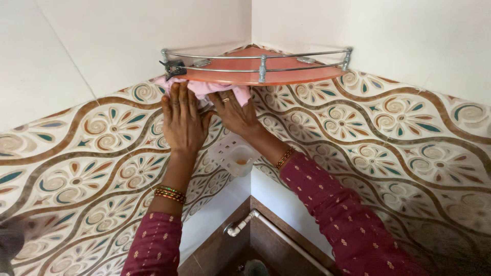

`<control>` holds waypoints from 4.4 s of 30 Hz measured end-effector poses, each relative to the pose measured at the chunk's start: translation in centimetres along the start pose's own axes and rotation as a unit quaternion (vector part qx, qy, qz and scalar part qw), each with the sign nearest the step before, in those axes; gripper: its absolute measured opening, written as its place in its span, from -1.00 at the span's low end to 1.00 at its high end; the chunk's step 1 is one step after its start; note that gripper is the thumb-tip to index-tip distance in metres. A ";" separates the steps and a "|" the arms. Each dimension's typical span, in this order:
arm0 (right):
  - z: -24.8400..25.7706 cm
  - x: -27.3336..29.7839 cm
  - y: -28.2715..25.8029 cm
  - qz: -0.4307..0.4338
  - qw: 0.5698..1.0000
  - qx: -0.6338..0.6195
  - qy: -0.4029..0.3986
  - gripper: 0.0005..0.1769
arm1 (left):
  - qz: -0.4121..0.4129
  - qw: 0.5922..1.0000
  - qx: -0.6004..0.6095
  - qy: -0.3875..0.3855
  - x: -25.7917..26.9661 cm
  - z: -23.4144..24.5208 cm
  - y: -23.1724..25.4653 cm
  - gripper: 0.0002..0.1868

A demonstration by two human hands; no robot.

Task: The person cleans a corner bathroom shelf by hand, first removing items like lotion bottles and soap and then wiping the shelf surfaces with a pink cloth.

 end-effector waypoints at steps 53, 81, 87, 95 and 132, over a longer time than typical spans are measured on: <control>12.1 -7.8 10.6 -0.092 0.943 -0.286 -0.145 -0.56 | 0.135 0.945 0.117 -0.274 -15.9 7.9 4.6 -0.52; 15.3 -1.0 17.4 -0.324 0.796 -0.068 -0.507 -0.34 | 0.031 0.895 -0.024 -0.445 -16.5 4.1 15.4 -0.42; 11.9 -1.9 18.9 -0.329 0.799 -0.076 -0.498 -0.46 | 0.066 0.883 -0.011 -0.464 -17.1 1.6 13.1 -0.45; 10.6 -2.4 19.6 -0.328 0.807 -0.081 -0.484 -0.61 | 0.067 0.872 0.019 -0.485 -16.6 1.8 10.4 -0.42; 0.1 -4.3 21.7 -0.308 0.688 -0.222 -0.618 -0.63 | 0.123 0.940 0.016 -0.318 -17.4 3.8 7.5 -0.40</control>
Point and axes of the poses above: each hand's wrist, its own x-axis away from the middle knuckle, its own z-axis out of the back of the hand, y = z × x, the point moved 10 cm from there along -x, towards the middle knuckle, and after that the axes turned 13 degrees about z, right-handed, at the moved point
